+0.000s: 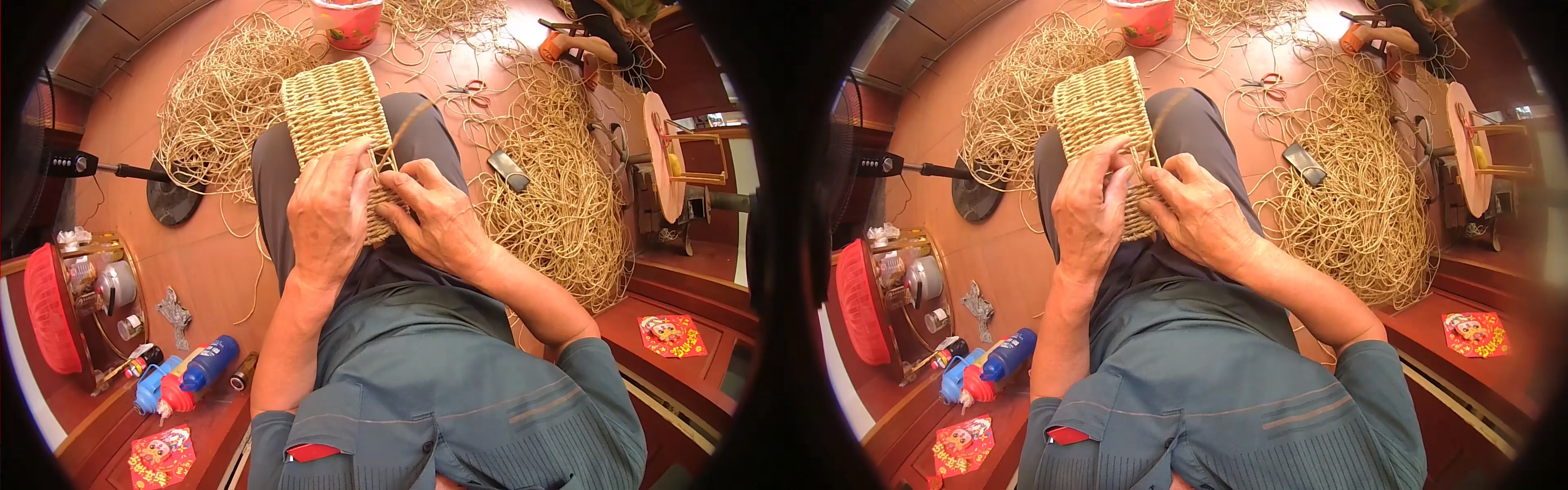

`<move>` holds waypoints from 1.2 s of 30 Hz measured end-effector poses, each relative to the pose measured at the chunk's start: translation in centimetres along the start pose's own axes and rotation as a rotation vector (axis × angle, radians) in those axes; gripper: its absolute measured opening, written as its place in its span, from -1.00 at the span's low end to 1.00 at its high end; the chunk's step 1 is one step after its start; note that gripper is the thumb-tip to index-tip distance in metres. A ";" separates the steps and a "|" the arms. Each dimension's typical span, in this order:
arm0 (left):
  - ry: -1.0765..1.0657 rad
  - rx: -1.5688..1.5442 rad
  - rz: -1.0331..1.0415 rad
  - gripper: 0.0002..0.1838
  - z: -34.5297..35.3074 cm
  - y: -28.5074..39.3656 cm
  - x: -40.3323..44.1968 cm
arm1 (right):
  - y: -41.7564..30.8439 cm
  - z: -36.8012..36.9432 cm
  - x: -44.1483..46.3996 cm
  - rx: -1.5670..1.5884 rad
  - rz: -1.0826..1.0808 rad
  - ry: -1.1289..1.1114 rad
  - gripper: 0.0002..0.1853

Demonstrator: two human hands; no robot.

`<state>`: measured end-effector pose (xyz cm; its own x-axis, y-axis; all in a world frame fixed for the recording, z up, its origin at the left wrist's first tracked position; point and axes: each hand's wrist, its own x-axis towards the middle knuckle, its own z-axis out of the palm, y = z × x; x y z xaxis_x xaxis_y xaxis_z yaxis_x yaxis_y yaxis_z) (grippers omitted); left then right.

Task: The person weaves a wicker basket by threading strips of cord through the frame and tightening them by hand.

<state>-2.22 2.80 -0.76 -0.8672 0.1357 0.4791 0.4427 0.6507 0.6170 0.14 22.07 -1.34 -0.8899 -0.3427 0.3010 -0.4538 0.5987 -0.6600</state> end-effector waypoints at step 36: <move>-0.095 0.098 -0.362 -0.21 1.9 2.9 -1.6 | 1.0 -0.7 1.4 0.325 0.312 -0.210 -0.69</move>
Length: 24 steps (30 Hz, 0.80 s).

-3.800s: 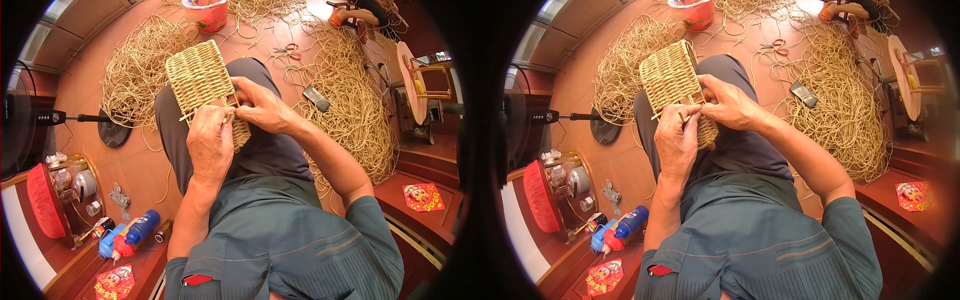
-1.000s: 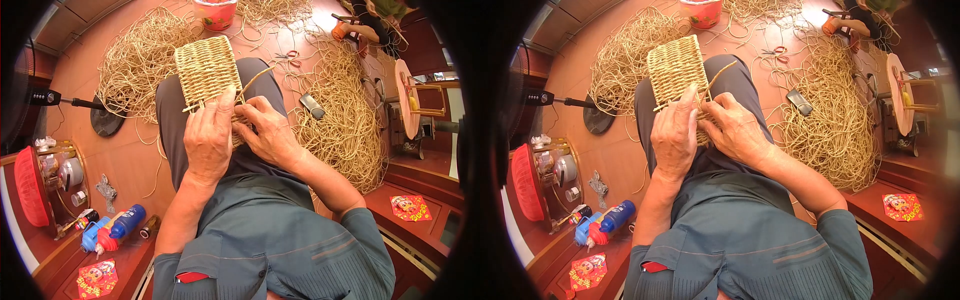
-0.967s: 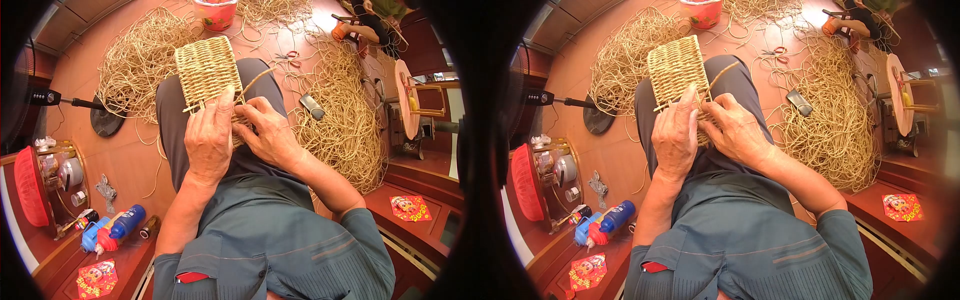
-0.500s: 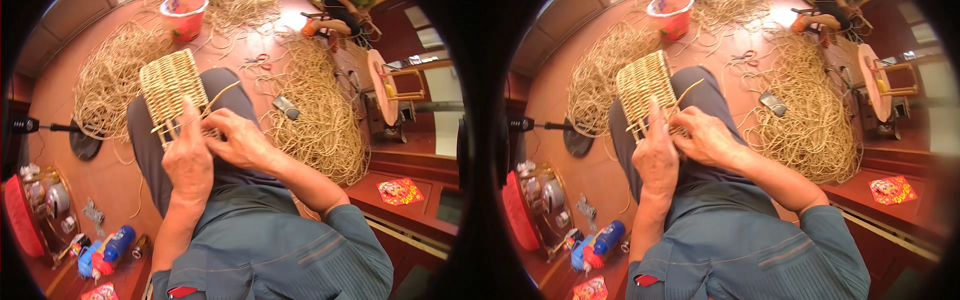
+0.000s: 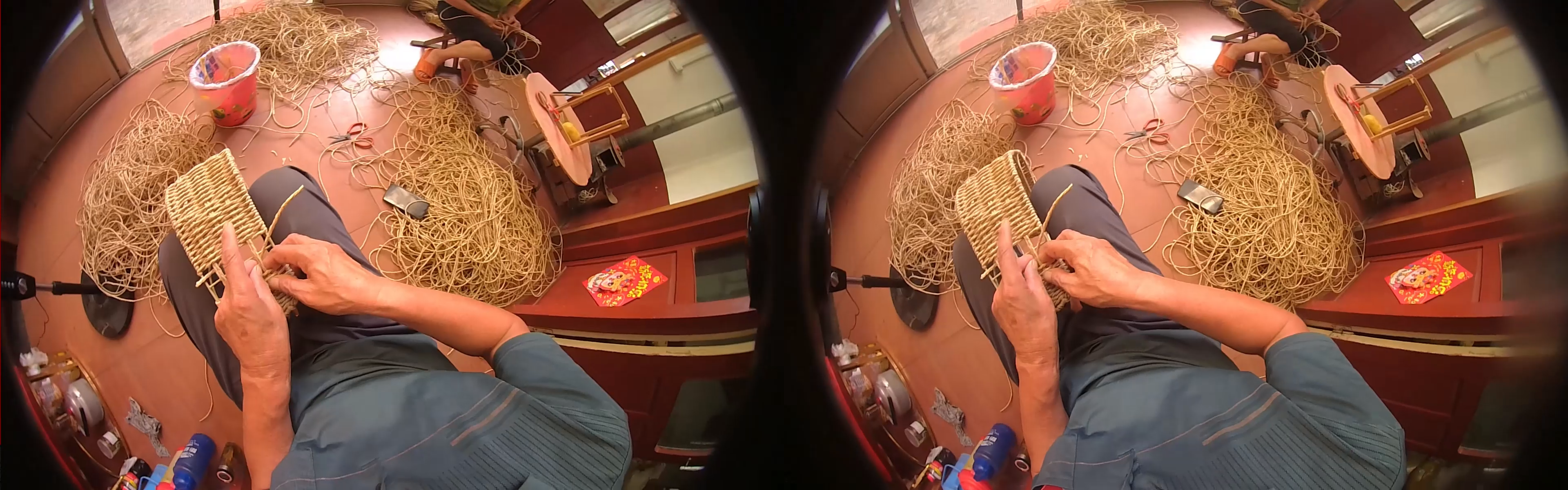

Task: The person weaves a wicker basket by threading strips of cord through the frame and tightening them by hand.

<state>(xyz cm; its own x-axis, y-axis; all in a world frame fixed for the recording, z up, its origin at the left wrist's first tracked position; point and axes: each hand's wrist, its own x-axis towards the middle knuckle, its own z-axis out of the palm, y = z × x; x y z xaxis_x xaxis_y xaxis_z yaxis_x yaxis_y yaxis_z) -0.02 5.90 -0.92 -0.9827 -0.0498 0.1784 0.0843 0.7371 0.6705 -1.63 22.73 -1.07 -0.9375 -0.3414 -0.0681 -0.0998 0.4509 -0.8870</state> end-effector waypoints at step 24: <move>-0.084 -0.984 -0.353 -0.65 -0.1 -0.5 -1.0 | 0.7 1.7 -0.6 -0.164 -0.194 0.215 -0.73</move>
<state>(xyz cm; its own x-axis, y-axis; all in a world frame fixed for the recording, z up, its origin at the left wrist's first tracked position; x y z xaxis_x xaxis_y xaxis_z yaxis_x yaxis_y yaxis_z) 0.97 5.53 -1.31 -0.9826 -0.0811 -0.1669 -0.1497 -0.1851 0.9713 -0.61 21.87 -2.40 -0.9430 -0.2599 0.2079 -0.3190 0.5270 -0.7877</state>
